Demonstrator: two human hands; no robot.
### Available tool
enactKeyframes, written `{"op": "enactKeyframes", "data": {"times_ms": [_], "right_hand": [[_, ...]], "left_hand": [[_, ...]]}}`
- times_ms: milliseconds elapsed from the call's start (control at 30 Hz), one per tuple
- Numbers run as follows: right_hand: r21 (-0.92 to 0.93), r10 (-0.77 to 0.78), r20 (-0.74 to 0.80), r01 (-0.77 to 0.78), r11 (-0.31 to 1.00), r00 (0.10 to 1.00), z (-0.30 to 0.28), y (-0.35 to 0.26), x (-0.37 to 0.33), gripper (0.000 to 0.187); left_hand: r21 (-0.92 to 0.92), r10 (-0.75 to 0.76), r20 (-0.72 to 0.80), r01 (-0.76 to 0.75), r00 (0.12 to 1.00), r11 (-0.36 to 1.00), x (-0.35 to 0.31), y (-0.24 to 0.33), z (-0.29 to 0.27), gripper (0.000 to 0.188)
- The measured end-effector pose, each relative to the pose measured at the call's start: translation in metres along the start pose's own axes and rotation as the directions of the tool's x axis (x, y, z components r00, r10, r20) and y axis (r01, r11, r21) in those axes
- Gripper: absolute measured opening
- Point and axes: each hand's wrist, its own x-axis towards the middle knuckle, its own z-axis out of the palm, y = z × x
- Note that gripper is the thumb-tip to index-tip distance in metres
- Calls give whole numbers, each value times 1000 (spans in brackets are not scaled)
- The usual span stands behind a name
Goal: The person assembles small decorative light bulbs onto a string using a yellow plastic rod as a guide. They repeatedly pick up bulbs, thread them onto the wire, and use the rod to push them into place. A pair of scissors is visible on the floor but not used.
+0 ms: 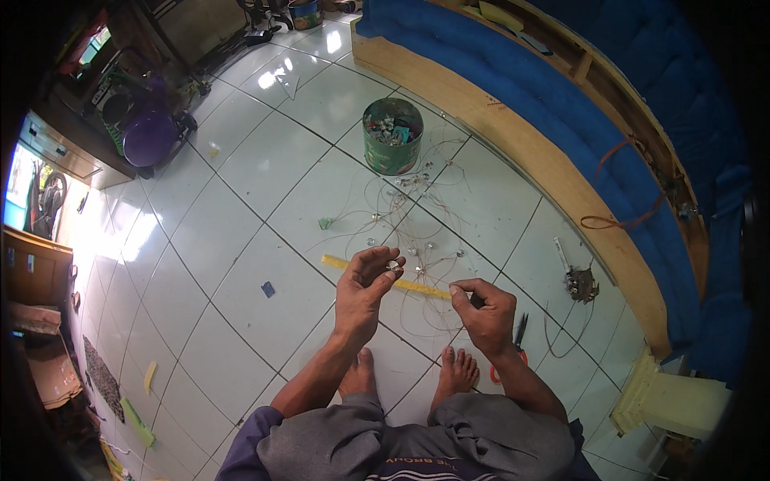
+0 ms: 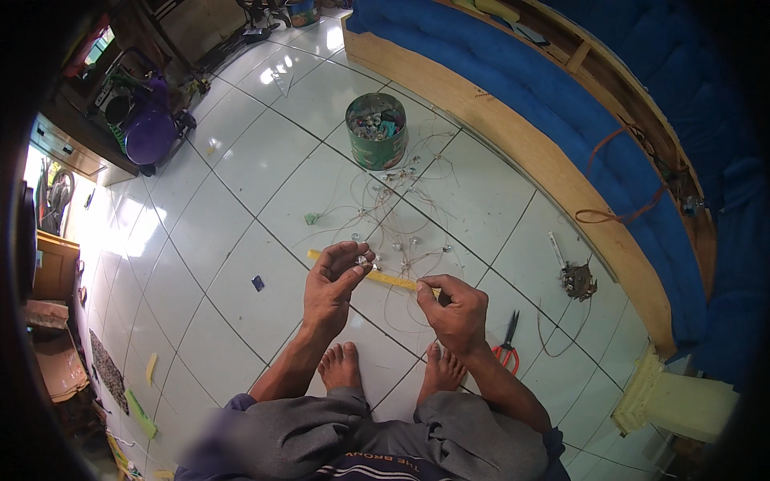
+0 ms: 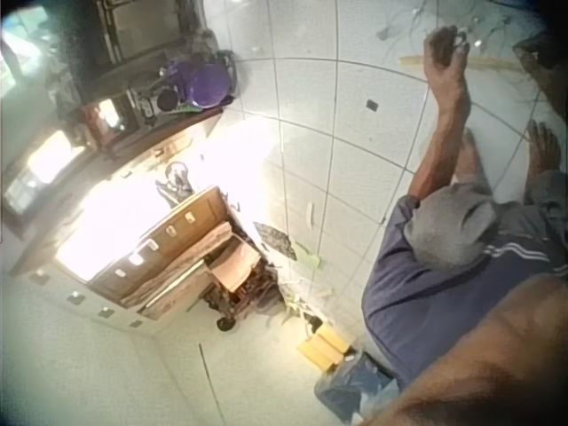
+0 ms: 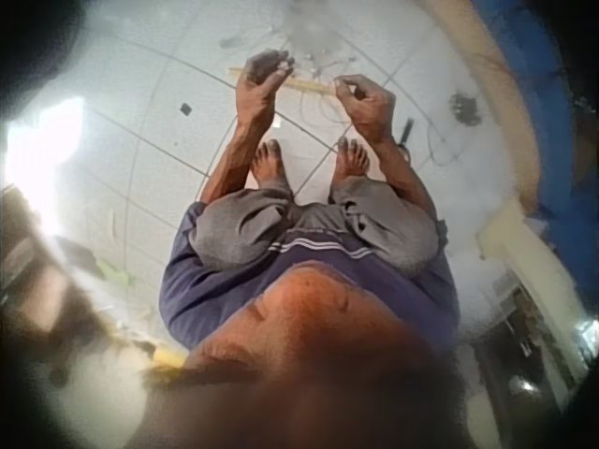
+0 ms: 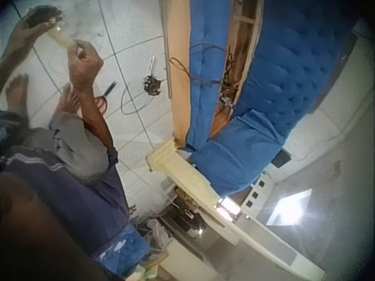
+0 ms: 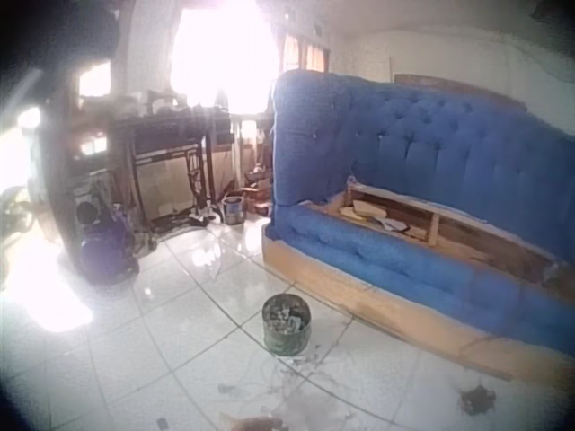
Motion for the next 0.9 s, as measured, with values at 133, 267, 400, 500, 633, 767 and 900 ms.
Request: {"op": "enactKeyframes", "data": {"times_ms": [133,267,400,500,633,767,900], "right_hand": [[-20,3,14,-2,1000,1000,0,0,1,12],[-2,21,59,-21,1000,998,0,-1,1,14],[37,23,96,-27,999,995,11,-2,2,15],[47,-18,115,12,999,993,21,-3,6,17],[-84,-73,96,81,993,993,24,-1,5,23],[-55,-7,169,16,998,986,26,6,0,25],[117,-70,233,44,992,970,35,18,3,26]], "left_hand": [[5,-6,-2,6,1000,1000,0,0,1,42],[40,1,5,-2,1000,999,0,0,1,46],[131,13,72,-23,997,991,-2,-2,5,61],[227,43,144,-75,989,971,-4,-8,13,74],[479,178,246,-279,953,832,-9,-19,16,86],[641,186,381,-404,906,653,-13,-36,9,99],[590,260,482,-529,837,610,-8,-44,10,102]]}}
